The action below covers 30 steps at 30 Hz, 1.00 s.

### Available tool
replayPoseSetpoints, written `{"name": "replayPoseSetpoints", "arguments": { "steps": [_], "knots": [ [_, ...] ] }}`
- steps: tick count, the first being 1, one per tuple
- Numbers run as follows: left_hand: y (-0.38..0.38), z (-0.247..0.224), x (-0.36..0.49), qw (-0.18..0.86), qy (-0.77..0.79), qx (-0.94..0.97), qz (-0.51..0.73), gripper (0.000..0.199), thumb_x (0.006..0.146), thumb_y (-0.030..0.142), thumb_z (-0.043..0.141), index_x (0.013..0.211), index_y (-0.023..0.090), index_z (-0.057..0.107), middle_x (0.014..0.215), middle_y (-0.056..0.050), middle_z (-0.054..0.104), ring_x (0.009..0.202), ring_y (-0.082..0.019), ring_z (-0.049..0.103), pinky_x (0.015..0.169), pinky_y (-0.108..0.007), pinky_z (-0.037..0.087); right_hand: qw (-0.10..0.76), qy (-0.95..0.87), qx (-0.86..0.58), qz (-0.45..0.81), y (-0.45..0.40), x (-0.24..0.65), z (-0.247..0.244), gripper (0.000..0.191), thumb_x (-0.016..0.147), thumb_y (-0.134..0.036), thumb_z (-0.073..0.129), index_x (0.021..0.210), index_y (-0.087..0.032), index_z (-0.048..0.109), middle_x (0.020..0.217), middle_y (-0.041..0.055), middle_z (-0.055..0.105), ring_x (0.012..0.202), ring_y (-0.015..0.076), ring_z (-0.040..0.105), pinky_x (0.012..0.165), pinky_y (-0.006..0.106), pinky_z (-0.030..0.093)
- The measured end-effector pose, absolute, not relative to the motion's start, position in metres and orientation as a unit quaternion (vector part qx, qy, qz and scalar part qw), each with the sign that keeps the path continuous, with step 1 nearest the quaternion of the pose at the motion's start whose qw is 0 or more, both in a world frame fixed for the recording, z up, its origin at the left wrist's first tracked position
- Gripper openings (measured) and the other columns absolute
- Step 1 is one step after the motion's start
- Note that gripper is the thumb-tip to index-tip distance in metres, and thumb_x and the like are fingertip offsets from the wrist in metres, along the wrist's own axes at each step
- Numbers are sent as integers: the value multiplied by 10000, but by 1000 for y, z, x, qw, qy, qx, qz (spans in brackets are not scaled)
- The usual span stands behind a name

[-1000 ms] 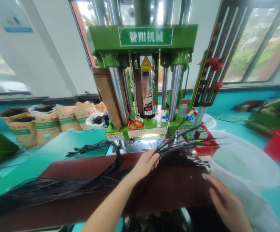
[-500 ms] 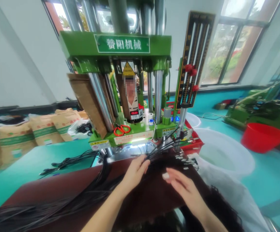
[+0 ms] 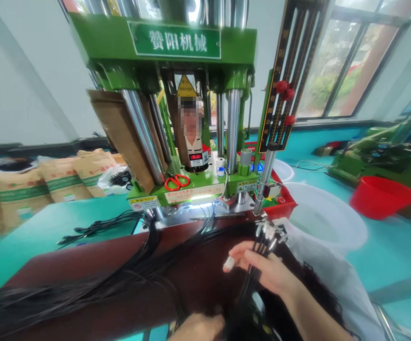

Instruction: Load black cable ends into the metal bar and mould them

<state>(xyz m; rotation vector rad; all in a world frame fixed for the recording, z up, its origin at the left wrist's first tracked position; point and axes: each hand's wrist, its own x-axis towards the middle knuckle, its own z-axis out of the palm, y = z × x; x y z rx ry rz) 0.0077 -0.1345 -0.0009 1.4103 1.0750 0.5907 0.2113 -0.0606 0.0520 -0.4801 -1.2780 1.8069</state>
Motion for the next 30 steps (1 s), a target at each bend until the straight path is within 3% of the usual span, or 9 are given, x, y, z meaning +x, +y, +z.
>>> {"name": "replayPoseSetpoints", "arguments": {
  "steps": [2, 5, 7, 11, 13, 15, 21, 25, 30],
  "knots": [
    [-137, 4, 19, 661, 404, 590, 229, 324, 598, 510, 670, 790, 257, 605, 689, -10, 604, 663, -169, 548, 636, -248, 404, 383, -539, -238, 711, -72, 202, 44, 212, 821, -298, 540, 913, -152, 664, 870, 86, 695, 874, 230, 622, 873, 427, 403],
    [-137, 10, 48, 771, 314, 473, 289, 644, 532, 488, 738, 1058, 210, 492, 800, -42, 610, 674, -161, 574, 614, -261, 432, 307, -554, -308, 710, -86, 190, 32, 234, 787, -346, 575, 887, -154, 666, 927, 87, 689, 837, 218, 624, 817, 398, 444],
    [-135, 10, 68, 794, 314, 359, 378, 644, 576, 494, 716, 1062, 175, 437, 688, -9, 575, 523, -105, 527, 503, -224, 412, 289, -519, -318, 739, -90, 186, 25, 280, 762, -371, 605, 952, -170, 649, 958, 81, 680, 837, 217, 624, 801, 397, 458],
    [-134, 5, 92, 784, 358, 268, 430, 518, 680, 539, 618, 1005, 209, 385, 399, 122, 361, 284, -33, 234, 299, -146, 209, 402, -419, -294, 759, -76, 196, 21, 423, 788, -367, 593, 1176, -213, 525, 1104, 88, 625, 1006, 237, 576, 913, 430, 395],
    [-134, 3, 96, 778, 375, 283, 417, 521, 674, 579, 597, 979, 216, 381, 364, 133, 333, 265, -33, 191, 271, -142, 169, 466, -421, -294, 720, -61, 205, 28, 396, 846, -373, 513, 1221, -249, 482, 1210, 79, 563, 1083, 233, 532, 961, 441, 352],
    [-135, 2, 98, 770, 394, 301, 402, 476, 677, 588, 583, 893, 207, 396, 359, 128, 339, 261, -29, 188, 261, -139, 159, 470, -493, -304, 666, -47, 212, 41, 360, 869, -368, 478, 1211, -258, 501, 1250, 65, 536, 1143, 222, 483, 1003, 433, 307],
    [-130, 3, 102, 753, 412, 358, 368, 404, 721, 547, 544, 779, 156, 462, 403, 51, 481, 247, -34, 304, 252, -139, 185, 243, -743, -359, 509, -26, 210, 67, 350, 888, -416, 414, 1091, -218, 617, 1142, 43, 617, 1098, 206, 515, 1004, 403, 316],
    [-123, 5, 102, 765, 404, 305, 398, 408, 712, 539, 548, 780, 143, 476, 448, 37, 506, 282, -50, 371, 273, -154, 272, 175, -774, -323, 516, -25, 207, 68, 390, 908, -422, 342, 1097, -224, 620, 1163, 23, 606, 1103, 195, 512, 991, 382, 338],
    [-113, 8, 107, 755, 399, 307, 420, 385, 705, 516, 567, 768, 151, 459, 476, 50, 488, 315, -47, 379, 296, -161, 281, 141, -785, -267, 542, -25, 214, 65, 414, 899, -436, 358, 1214, -235, 536, 1317, 28, 477, 1239, 190, 376, 1062, 391, 206]
  ]
}}
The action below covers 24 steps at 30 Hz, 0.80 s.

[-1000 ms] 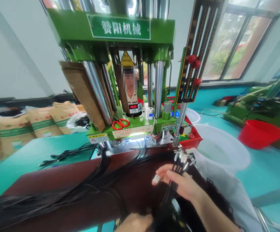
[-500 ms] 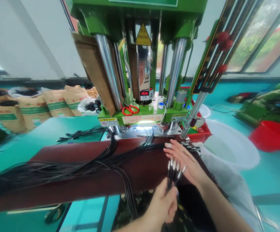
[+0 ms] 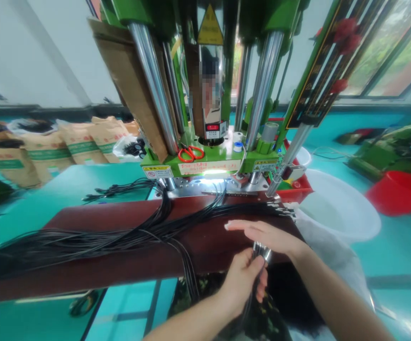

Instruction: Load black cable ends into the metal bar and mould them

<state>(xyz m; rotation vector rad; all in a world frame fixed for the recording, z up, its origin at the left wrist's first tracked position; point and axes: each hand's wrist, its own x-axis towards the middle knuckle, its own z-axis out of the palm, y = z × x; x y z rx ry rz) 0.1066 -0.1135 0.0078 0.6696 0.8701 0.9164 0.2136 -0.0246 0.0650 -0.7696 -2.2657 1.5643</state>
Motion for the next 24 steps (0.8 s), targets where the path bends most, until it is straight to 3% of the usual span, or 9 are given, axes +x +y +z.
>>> {"name": "replayPoseSetpoints", "arguments": {
  "steps": [8, 12, 15, 17, 20, 22, 24],
  "knots": [
    [-97, 16, 121, 771, 411, 233, 427, 435, 587, 489, 675, 681, 168, 398, 488, 77, 418, 370, -16, 319, 369, -173, 192, 104, -821, -224, 515, -18, 215, 60, 484, 875, -491, 380, 1294, -258, 441, 1395, 21, 369, 1322, 176, 203, 1078, 406, 129],
    [-89, 18, 117, 797, 360, 219, 433, 371, 607, 430, 683, 680, 133, 473, 511, 52, 430, 384, -27, 335, 383, -192, 199, 90, -825, -185, 526, -10, 213, 65, 580, 863, -569, 309, 1315, -221, 414, 1405, 33, 351, 1324, 188, 196, 1074, 400, 136],
    [-83, 14, 104, 821, 323, 181, 434, 332, 636, 365, 689, 740, 85, 543, 552, 30, 451, 424, -31, 374, 408, -189, 258, 111, -838, -276, 458, 12, 211, 57, 494, 915, -466, 253, 1306, -215, 420, 1370, 39, 409, 1259, 170, 347, 1044, 365, 248],
    [-79, 10, 94, 816, 327, 154, 452, 311, 662, 355, 679, 744, 89, 539, 598, 10, 485, 468, -44, 424, 447, -195, 330, 138, -851, -403, 307, 35, 211, 45, 436, 930, -358, 254, 1290, -186, 427, 1324, 66, 460, 1207, 171, 413, 1009, 346, 307],
    [-78, 3, 84, 798, 341, 139, 477, 313, 710, 413, 629, 760, 137, 491, 671, -9, 545, 525, -82, 497, 505, -242, 419, 113, -846, -506, 126, 70, 211, 26, 392, 863, -177, 364, 1234, -106, 469, 1252, 145, 499, 1183, 249, 418, 975, 399, 319],
    [-79, -1, 81, 792, 340, 140, 487, 332, 728, 466, 593, 786, 167, 460, 606, 23, 527, 468, -76, 466, 464, -231, 401, 83, -850, -508, 111, 85, 210, 17, 382, 795, -76, 386, 1147, -85, 533, 1162, 176, 539, 1129, 297, 453, 927, 436, 335],
    [-81, -4, 80, 782, 338, 145, 503, 357, 712, 494, 599, 788, 184, 438, 493, 73, 442, 376, -46, 356, 392, -182, 306, 54, -857, -503, 102, 93, 208, 16, 371, 760, -31, 366, 1055, -99, 580, 1074, 172, 564, 1064, 301, 491, 869, 426, 357]
  ]
}}
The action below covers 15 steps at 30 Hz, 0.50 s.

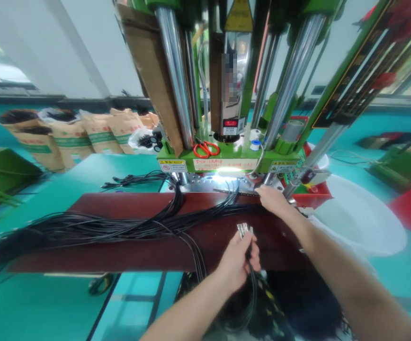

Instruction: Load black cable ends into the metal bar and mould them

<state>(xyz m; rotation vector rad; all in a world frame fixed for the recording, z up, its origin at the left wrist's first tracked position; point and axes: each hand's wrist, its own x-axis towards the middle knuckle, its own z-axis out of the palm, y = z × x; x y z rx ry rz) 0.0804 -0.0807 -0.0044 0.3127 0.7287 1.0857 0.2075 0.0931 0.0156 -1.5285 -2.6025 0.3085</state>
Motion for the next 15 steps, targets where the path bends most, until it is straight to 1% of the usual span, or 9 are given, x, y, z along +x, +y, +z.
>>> {"name": "replayPoseSetpoints", "arguments": {
  "steps": [2, 4, 7, 9, 11, 13, 14, 15],
  "knots": [
    [-82, -7, 79, 766, 350, 153, 517, 389, 675, 505, 631, 762, 184, 428, 427, 106, 347, 337, -22, 248, 355, -157, 197, 28, -863, -495, 103, 97, 204, 20, 343, 733, -32, 387, 993, -120, 593, 1027, 155, 568, 1018, 291, 508, 825, 395, 366],
    [-82, -9, 77, 743, 380, 164, 526, 417, 641, 514, 657, 725, 178, 425, 403, 120, 290, 333, -11, 194, 348, -156, 129, 0, -865, -486, 121, 98, 202, 30, 254, 694, -67, 454, 890, -134, 601, 946, 131, 586, 935, 276, 539, 762, 353, 380],
    [-82, -8, 72, 705, 427, 186, 535, 425, 628, 524, 659, 700, 173, 431, 398, 126, 261, 336, -6, 174, 347, -159, 107, -30, -858, -481, 177, 93, 203, 47, 89, 660, -122, 508, 724, -157, 559, 797, 79, 599, 785, 225, 563, 659, 290, 384],
    [-82, -6, 70, 685, 449, 205, 536, 418, 634, 525, 650, 696, 175, 430, 397, 127, 256, 333, -7, 171, 343, -161, 109, -33, -843, -489, 221, 79, 210, 54, 32, 674, -144, 495, 683, -171, 510, 726, 43, 585, 702, 176, 554, 591, 248, 376],
    [-82, -4, 70, 673, 467, 225, 528, 405, 645, 521, 639, 691, 178, 427, 397, 127, 258, 329, -8, 173, 339, -162, 111, -33, -821, -508, 260, 57, 220, 54, 28, 715, -174, 448, 703, -182, 472, 644, 4, 550, 567, 124, 522, 494, 216, 354],
    [-81, -3, 73, 664, 486, 251, 510, 385, 659, 511, 626, 693, 179, 434, 403, 121, 276, 325, -11, 184, 336, -165, 113, -15, -782, -529, 328, 29, 231, 45, 75, 756, -209, 391, 782, -191, 460, 553, -45, 483, 399, 83, 428, 384, 198, 299],
    [-80, -4, 75, 660, 496, 265, 498, 372, 667, 504, 619, 696, 178, 442, 409, 117, 286, 324, -13, 192, 335, -166, 116, 12, -751, -537, 385, 14, 236, 39, 113, 767, -227, 381, 842, -193, 460, 521, -67, 446, 339, 71, 370, 341, 192, 262],
    [-78, -5, 77, 655, 505, 282, 486, 358, 675, 496, 612, 697, 176, 450, 415, 113, 295, 324, -15, 199, 335, -168, 121, 65, -699, -537, 467, -1, 239, 32, 163, 773, -253, 397, 911, -193, 460, 502, -83, 419, 303, 63, 321, 312, 186, 223]
  ]
}}
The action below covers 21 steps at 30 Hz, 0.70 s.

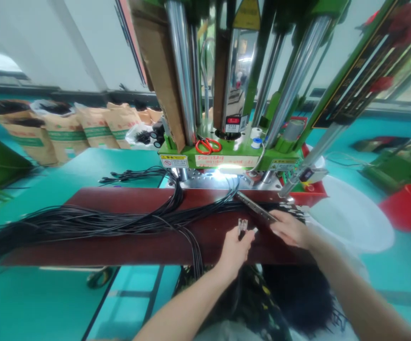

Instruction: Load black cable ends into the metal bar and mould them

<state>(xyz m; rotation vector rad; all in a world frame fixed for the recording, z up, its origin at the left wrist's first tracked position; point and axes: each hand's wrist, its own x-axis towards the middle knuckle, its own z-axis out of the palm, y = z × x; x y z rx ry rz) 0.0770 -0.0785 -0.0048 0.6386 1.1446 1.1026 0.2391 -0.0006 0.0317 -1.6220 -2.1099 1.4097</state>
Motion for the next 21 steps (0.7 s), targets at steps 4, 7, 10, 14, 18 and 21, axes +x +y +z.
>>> {"name": "replayPoseSetpoints", "arguments": {
  "steps": [4, 7, 10, 14, 18, 21],
  "knots": [
    [-72, -11, 90, 635, 505, 373, 450, 271, 720, 412, 577, 679, 163, 478, 437, 96, 328, 347, -21, 234, 361, -174, 179, 292, -481, -494, 663, -45, 239, 8, 382, 800, -420, 481, 1098, -183, 460, 469, -101, 400, 257, 31, 201, 269, 163, 123],
    [-68, -14, 97, 613, 501, 440, 423, 230, 741, 363, 545, 655, 159, 481, 455, 79, 371, 370, -31, 275, 387, -181, 215, 386, -426, -481, 662, -59, 232, 1, 431, 826, -474, 471, 1151, -191, 476, 445, -102, 395, 252, 25, 198, 264, 153, 144],
    [-66, -16, 100, 593, 505, 472, 414, 222, 753, 352, 525, 653, 157, 488, 465, 72, 390, 390, -43, 304, 408, -186, 240, 429, -419, -481, 639, -61, 228, -1, 434, 843, -464, 464, 1180, -192, 487, 455, -89, 422, 262, 26, 231, 268, 154, 177],
    [-67, -16, 99, 573, 508, 492, 415, 212, 758, 340, 519, 654, 157, 493, 475, 69, 397, 407, -49, 321, 433, -189, 269, 432, -436, -496, 614, -63, 227, -2, 464, 847, -455, 464, 1215, -174, 483, 466, -73, 445, 281, 33, 270, 276, 160, 205],
    [-68, -17, 98, 560, 509, 501, 419, 219, 755, 349, 528, 659, 154, 506, 484, 64, 406, 421, -55, 335, 441, -191, 281, 399, -484, -534, 567, -65, 228, -5, 542, 822, -486, 482, 1258, -164, 463, 516, -40, 499, 309, 43, 315, 279, 169, 243],
    [-69, -18, 98, 556, 510, 505, 419, 228, 748, 350, 541, 645, 151, 504, 500, 54, 427, 429, -56, 344, 436, -189, 279, 369, -511, -545, 552, -67, 228, -6, 576, 803, -507, 498, 1272, -175, 458, 579, -18, 528, 334, 45, 330, 280, 169, 250]
  ]
}}
